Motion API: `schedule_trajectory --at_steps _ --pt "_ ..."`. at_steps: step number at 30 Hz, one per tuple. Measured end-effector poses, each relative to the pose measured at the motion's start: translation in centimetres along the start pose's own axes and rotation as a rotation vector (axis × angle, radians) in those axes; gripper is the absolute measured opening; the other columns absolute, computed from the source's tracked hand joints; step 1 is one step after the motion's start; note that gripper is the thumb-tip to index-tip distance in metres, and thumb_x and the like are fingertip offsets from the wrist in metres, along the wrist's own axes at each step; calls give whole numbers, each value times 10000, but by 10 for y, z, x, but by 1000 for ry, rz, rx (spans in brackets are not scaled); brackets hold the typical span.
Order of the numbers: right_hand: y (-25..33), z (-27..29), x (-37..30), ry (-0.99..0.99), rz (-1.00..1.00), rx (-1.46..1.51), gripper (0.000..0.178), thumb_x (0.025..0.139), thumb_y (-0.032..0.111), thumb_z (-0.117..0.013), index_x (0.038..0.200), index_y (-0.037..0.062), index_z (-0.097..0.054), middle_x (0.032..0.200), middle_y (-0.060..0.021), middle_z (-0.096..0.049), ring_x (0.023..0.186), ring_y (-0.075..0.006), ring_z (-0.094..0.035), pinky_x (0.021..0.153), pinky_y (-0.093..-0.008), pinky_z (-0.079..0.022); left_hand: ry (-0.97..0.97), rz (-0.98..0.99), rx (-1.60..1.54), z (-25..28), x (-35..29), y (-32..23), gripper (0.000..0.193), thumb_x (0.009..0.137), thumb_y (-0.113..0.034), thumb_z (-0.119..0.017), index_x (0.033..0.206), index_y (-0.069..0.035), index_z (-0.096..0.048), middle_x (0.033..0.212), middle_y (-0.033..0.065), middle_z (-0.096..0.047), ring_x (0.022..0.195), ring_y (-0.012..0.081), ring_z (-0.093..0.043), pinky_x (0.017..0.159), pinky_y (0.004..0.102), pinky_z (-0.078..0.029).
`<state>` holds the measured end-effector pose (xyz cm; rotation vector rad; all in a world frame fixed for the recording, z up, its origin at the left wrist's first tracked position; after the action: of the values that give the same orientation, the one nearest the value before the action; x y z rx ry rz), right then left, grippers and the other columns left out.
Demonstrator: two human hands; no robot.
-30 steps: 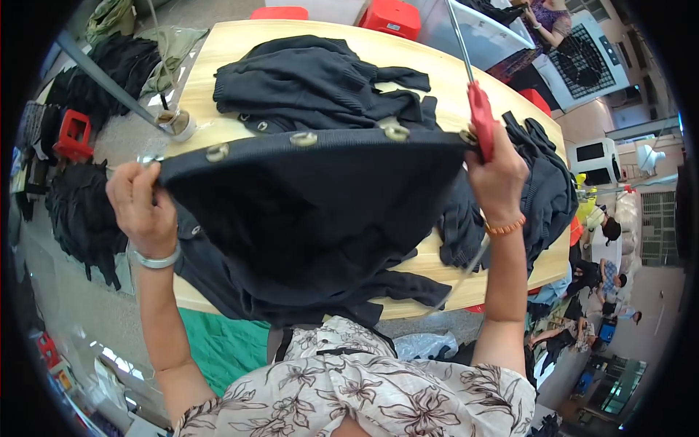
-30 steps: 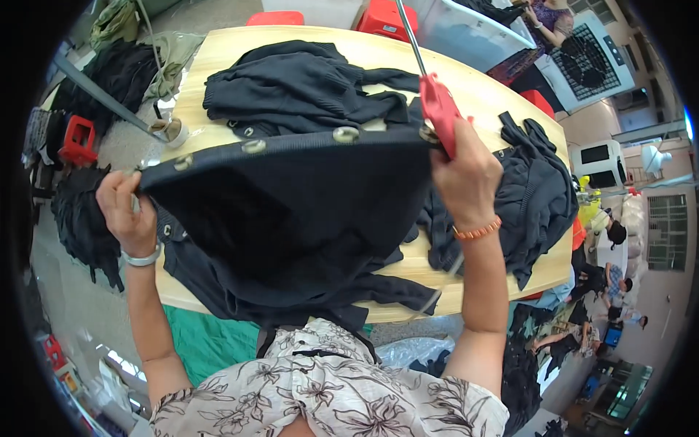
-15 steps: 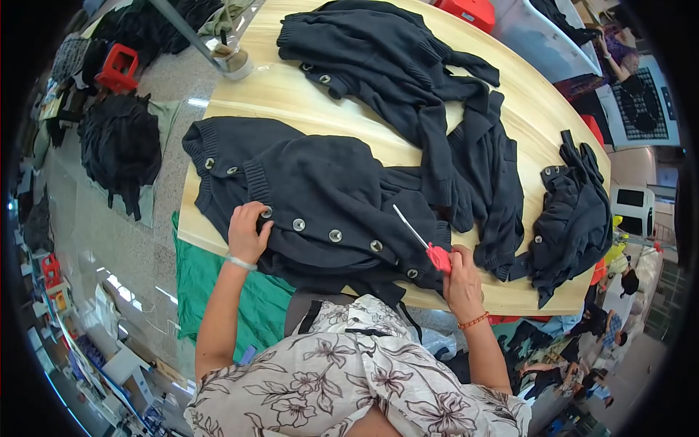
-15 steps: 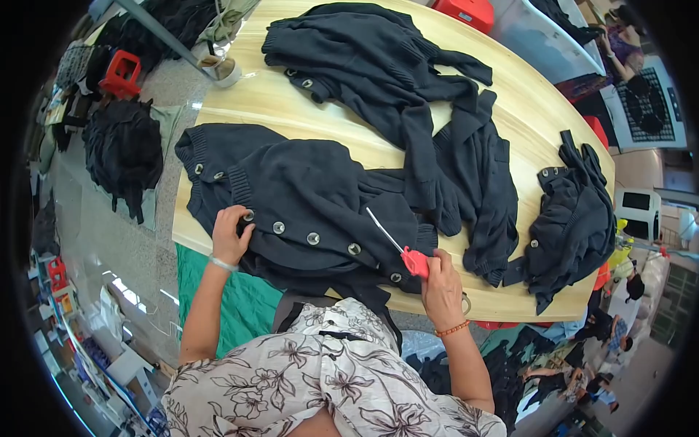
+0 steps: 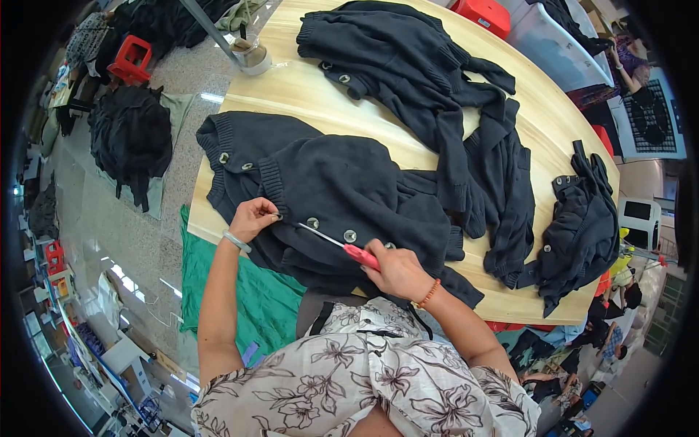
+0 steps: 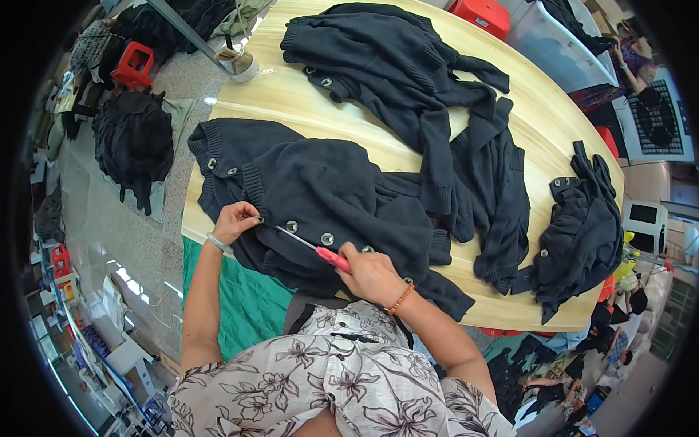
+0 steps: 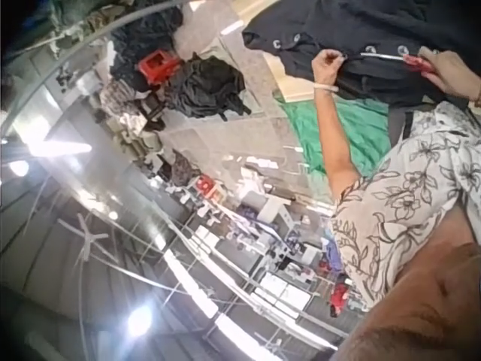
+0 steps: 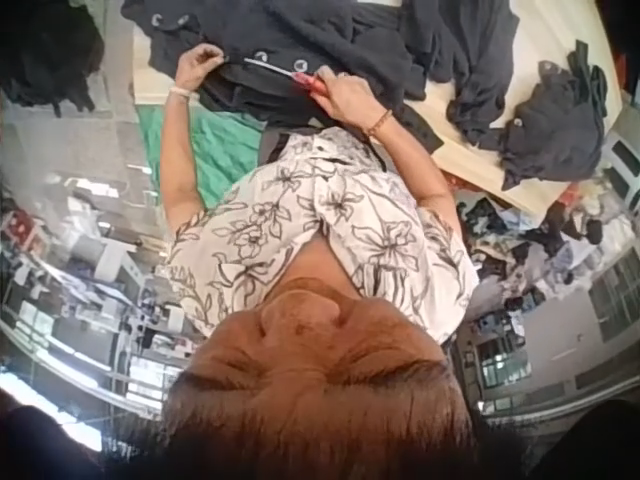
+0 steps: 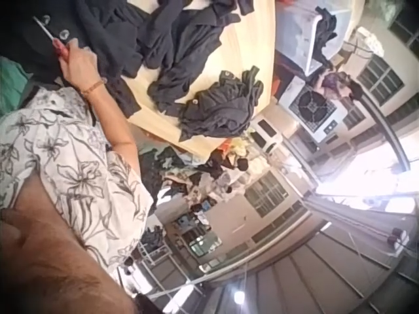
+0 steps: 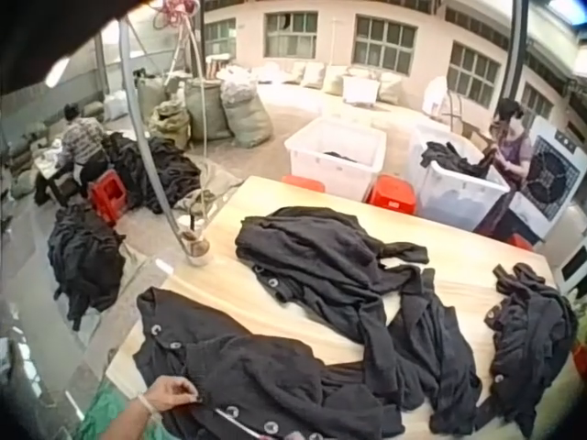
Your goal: Trimming excess threads and loose ends from black knitted cardigans using scissors in a factory setting.
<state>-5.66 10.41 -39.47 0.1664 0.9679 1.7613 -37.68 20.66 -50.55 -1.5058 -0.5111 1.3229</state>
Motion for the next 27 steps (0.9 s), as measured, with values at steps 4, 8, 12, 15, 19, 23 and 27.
schedule_trajectory --at_steps 4,8,12,15,19,23,27 --pt "18 -6 30 48 28 -18 315 869 236 -668 1041 37 -495 714 -181 -651 679 -386 -659 635 -482 -507 147 20 -359 7 -3 -1 150 837 2 -696 978 -7 -644 903 22 -661 803 69 -603 741 198 -477" --pt "21 3 39 65 -6 44 313 887 246 -660 1037 28 -492 723 -197 -650 733 -397 -657 677 -477 -504 242 72 -481 4 -5 6 162 852 -47 -705 998 -14 -643 923 13 -654 783 70 -594 714 193 -469" --pt "17 4 27 136 -4 71 308 898 250 -652 1072 38 -512 754 -196 -654 749 -399 -653 697 -474 -500 67 164 -405 6 -6 8 123 890 -65 -677 1009 -42 -656 927 -2 -658 810 45 -591 726 195 -477" --pt "-2 3 4 100 -37 115 290 894 217 -664 1111 71 -537 829 -175 -653 798 -374 -646 709 -454 -496 -562 -279 599 -4 -27 -37 165 842 -14 -657 1005 -37 -655 854 41 -632 671 171 -581 656 283 -486" --pt "-20 9 -30 19 -85 73 276 884 174 -670 1106 75 -539 868 -155 -649 824 -344 -649 729 -434 -499 -266 -372 516 -88 -47 -90 250 761 -37 -732 993 -42 -637 920 117 -601 770 275 -612 707 356 -512" --pt "-28 9 -45 35 -135 13 282 881 199 -675 1097 77 -541 818 -158 -654 784 -353 -654 703 -441 -500 -316 -374 750 -114 -26 -48 365 724 1 -703 1055 -76 -571 956 130 -540 893 346 -593 778 430 -496" --pt "-25 7 -50 43 -161 -9 288 885 236 -670 1088 76 -542 759 -170 -659 727 -380 -656 670 -469 -498 -154 -264 643 -103 -13 -41 300 686 37 -663 932 -69 -530 872 133 -540 793 341 -592 695 417 -483"
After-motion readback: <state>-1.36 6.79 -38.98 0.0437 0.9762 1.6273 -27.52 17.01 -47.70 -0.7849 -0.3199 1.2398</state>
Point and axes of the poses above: each hand's wrist, its own x-axis towards the middle knuckle, its own z-axis out of the back of the hand, y = z × x, the point moved 5 cm from there along x, towards the middle knuckle
